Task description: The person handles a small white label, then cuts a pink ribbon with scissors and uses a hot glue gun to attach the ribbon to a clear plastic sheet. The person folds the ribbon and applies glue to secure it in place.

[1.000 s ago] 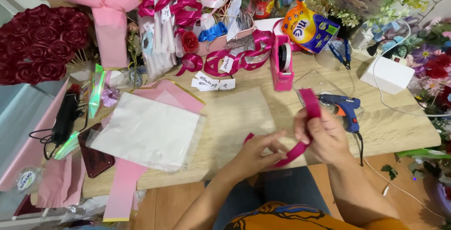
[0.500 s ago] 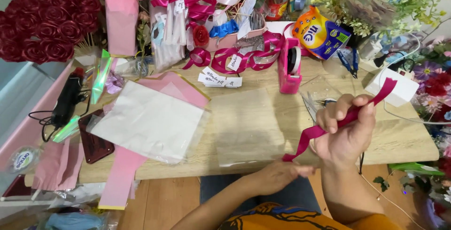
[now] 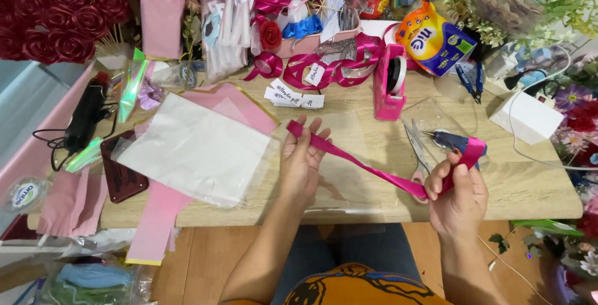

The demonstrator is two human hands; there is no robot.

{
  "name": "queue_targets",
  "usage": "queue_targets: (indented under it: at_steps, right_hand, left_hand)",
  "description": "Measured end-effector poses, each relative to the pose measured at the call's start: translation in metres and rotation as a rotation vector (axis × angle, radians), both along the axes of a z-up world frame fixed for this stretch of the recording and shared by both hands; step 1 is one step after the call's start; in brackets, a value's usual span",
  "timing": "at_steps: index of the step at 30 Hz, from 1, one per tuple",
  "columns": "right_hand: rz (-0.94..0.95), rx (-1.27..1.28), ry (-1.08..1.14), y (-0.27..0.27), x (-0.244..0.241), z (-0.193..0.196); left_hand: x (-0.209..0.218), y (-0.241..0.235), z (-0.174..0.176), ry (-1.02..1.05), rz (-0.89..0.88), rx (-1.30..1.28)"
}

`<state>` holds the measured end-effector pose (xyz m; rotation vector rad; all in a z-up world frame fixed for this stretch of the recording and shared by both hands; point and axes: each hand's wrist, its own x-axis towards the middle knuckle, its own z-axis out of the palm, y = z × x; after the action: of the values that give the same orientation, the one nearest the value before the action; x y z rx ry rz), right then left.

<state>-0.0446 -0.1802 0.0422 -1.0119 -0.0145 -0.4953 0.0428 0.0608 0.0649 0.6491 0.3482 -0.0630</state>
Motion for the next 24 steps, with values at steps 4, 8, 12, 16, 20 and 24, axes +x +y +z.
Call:
queue_targets:
  at_steps: [4,8,12,16,20,24]
  right_hand:
    - [0.06,-0.059,0.002,-0.01,0.004,-0.02]
    - [0.041,0.076,0.035,-0.02,0.011,-0.021]
    - [-0.071,0.301,0.152,-0.028,0.017,-0.016]
    - [-0.119,0.413,0.145,-0.032,0.025,-0.026]
    - [-0.063,0.428,0.068,-0.038,0.03,-0.041]
    - [-0.027,0.394,0.039,-0.045,0.032,-0.057]
  left_hand:
    - [0.004,0.009,-0.008,-0.057,0.052,0.042]
    - [0.013,0.018,-0.023,-0.139,0.18,-0.049]
    - [0.022,0.024,-0.044,-0.104,0.194,-0.207]
    - [0.03,0.036,-0.075,-0.098,0.154,-0.326]
    - [0.029,0.042,-0.092,-0.045,0.105,-0.154]
    - [0.026,0.049,-0.089,-0.079,0.047,-0.262]
